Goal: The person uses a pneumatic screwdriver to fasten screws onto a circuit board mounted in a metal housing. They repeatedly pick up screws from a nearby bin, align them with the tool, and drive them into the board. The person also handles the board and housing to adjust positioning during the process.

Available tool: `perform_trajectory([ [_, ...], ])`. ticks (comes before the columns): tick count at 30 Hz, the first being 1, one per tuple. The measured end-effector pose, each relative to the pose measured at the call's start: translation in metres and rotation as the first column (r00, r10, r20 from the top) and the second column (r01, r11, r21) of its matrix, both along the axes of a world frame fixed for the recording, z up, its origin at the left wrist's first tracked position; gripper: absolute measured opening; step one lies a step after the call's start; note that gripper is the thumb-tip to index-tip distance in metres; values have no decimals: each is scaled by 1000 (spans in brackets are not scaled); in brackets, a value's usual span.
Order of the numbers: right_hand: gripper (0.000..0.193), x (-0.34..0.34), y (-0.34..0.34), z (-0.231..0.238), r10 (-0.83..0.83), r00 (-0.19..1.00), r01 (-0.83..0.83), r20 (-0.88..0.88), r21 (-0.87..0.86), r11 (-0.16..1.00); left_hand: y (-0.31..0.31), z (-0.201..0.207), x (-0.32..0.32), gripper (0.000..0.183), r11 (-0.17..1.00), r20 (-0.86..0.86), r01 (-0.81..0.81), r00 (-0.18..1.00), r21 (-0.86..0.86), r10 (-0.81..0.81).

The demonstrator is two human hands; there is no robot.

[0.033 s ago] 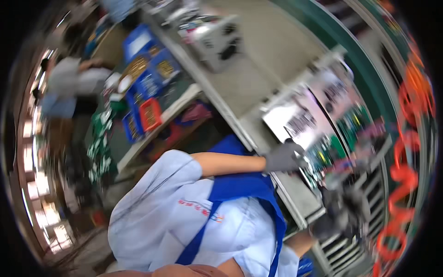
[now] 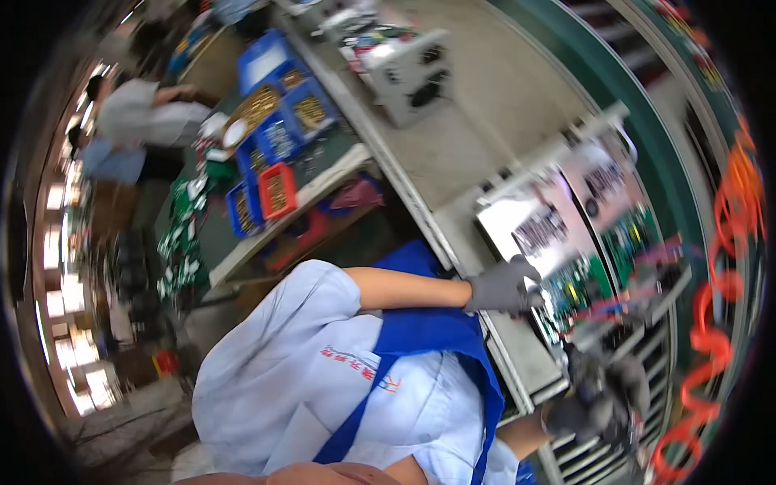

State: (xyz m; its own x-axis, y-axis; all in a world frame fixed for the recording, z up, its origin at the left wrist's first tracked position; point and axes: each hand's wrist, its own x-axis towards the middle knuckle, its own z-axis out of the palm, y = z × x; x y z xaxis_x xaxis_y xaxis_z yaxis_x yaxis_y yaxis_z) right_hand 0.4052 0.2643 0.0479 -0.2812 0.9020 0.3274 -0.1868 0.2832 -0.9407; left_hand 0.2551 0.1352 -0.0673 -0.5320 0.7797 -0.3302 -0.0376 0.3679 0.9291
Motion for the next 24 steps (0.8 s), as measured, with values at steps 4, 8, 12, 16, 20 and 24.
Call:
perform_trajectory([
  [4,37,-65,-47,57,184,852,-200,-490,20,980,-87,22,-30,40,989,9,-108,994,101,108],
  [8,32,-105,-71,61,194,787,-247,-586,-10,969,-236,-1,-82,31,811,-631,-585,625,12,460],
  [12,33,-132,-79,46,310,855,-319,-415,49,946,-444,-47,-137,52,372,-769,-837,529,-401,360],
  [16,35,-152,-92,39,369,875,-372,-314,54,927,-506,-90,-145,68,291,-621,-653,757,-699,205],
  [20,31,-163,-107,42,425,767,-486,-480,-5,874,-507,-89,-166,53,336,-550,-594,804,-731,226],
  [24,31,-161,-94,35,557,750,-576,-357,61,815,-522,-103,-140,29,362,-572,-603,795,-711,202],
])
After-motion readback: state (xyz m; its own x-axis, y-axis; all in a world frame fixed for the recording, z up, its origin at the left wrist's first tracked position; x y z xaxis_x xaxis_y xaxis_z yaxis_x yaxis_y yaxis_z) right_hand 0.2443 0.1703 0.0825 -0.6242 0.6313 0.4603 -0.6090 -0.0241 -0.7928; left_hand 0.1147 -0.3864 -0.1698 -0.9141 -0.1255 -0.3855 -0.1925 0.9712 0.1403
